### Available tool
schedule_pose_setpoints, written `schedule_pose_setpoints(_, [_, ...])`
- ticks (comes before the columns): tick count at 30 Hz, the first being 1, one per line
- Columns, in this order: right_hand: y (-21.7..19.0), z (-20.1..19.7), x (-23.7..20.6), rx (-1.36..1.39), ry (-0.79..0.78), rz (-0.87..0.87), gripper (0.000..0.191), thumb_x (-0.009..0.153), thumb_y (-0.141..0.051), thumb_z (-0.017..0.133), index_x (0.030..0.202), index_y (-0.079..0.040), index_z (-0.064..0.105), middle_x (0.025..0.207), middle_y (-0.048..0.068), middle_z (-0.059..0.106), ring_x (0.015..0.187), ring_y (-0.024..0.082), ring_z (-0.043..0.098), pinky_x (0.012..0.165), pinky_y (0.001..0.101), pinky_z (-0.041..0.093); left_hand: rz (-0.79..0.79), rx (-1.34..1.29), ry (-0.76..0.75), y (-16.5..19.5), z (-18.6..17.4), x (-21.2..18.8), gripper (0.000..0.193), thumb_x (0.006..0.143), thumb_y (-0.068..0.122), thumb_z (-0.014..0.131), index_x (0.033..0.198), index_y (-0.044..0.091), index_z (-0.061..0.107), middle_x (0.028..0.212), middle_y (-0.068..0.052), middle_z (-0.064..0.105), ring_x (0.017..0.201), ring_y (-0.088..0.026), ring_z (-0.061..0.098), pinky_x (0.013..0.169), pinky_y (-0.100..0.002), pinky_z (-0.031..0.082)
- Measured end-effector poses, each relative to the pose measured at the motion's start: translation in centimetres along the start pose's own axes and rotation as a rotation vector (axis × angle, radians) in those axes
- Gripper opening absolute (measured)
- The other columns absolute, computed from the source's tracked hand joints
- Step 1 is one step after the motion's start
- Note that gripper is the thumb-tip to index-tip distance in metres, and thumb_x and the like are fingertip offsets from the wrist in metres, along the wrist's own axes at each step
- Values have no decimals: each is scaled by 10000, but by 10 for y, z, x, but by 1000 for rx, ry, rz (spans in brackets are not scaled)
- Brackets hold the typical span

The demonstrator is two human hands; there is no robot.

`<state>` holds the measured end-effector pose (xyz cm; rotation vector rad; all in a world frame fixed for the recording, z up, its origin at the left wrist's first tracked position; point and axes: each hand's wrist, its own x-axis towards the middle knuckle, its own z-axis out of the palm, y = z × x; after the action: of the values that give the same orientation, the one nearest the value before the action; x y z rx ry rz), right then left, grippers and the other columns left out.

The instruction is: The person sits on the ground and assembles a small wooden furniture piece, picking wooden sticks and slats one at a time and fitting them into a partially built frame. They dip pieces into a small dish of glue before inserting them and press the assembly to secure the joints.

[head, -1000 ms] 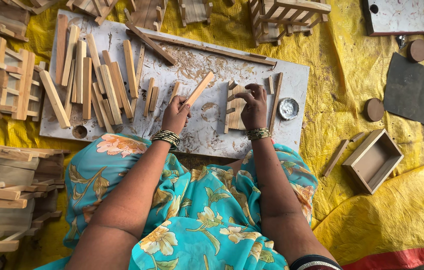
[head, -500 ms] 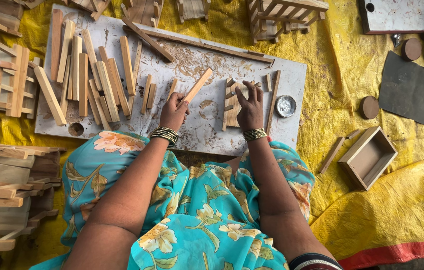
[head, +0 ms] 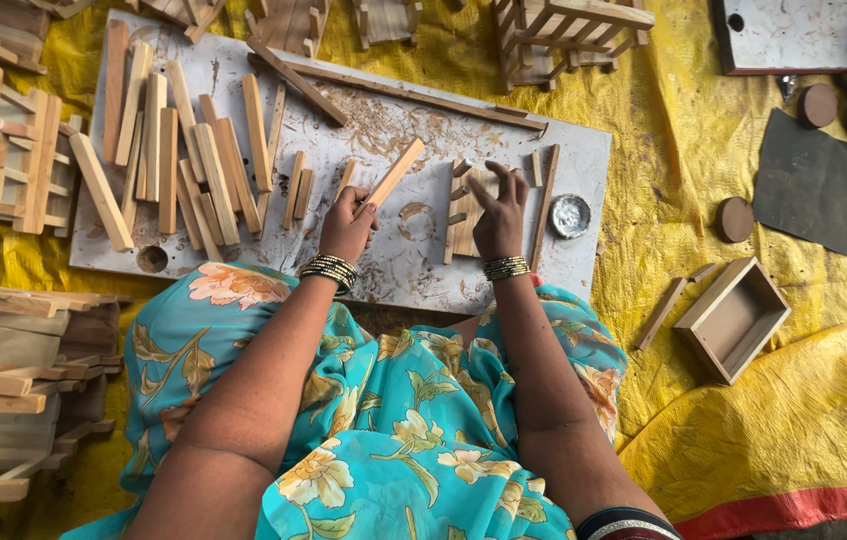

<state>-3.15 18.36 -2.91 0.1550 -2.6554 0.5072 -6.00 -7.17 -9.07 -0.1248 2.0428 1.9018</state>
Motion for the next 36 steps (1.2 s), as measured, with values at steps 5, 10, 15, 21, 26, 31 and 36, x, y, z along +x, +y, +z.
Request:
schedule_pose_setpoints(5, [6,-2,-3,24,36,23,612,735,193,550,1137,-198,795,1328,54,634,1249,335,511,1062,433,468,6,-18,-1,-2,0,0,190,1029,217,578,1127,55,572,743,-28,680,543,-83,585,488,-278,492])
schedule_pose_setpoints(10, [4,-6,-10,-13,26,-35,559,748,174,591,1084,-216,809,1305,45,630,1255,326,517,1033,414,483,-14,-26,4,-1,1,1,192,1020,213,584,1130,56,567,738,-28,680,534,-86,581,474,-280,485])
schedule_pose_setpoints(15, [2,-9,-12,-41,51,-30,494,740,169,608,937,-244,795,1290,8,650,1258,310,525,1036,410,484,-22,11,1,1,1,0,184,1031,221,567,1133,68,575,752,-19,690,553,-77,599,485,-271,507])
schedule_pose_setpoints(21, [3,-8,-9,22,65,5,585,731,195,570,1031,-242,817,1301,25,646,1253,318,518,1032,407,484,-5,17,9,1,3,1,181,1029,213,574,1128,62,586,745,-31,691,552,-87,599,487,-277,499])
schedule_pose_setpoints(26, [2,-2,-6,-94,44,-43,562,740,164,592,1059,-243,812,1317,34,638,1244,323,515,1054,443,454,-4,-4,2,-1,3,0,179,1026,207,563,1132,64,573,753,-22,692,555,-82,602,488,-273,501])
schedule_pose_setpoints(31, [7,-3,-3,-52,85,29,560,778,168,592,1090,-250,799,1332,15,639,1260,300,524,1086,438,445,-3,0,6,-3,1,1,177,1029,209,568,1128,62,579,747,-26,690,548,-85,594,486,-276,492])
schedule_pose_setpoints(36, [5,-6,-3,-23,67,13,618,755,189,565,1099,-264,806,1341,3,638,1277,308,518,1098,421,442,13,6,6,-5,0,3,170,1032,211,570,1114,63,582,745,-24,691,548,-82,596,489,-271,495])
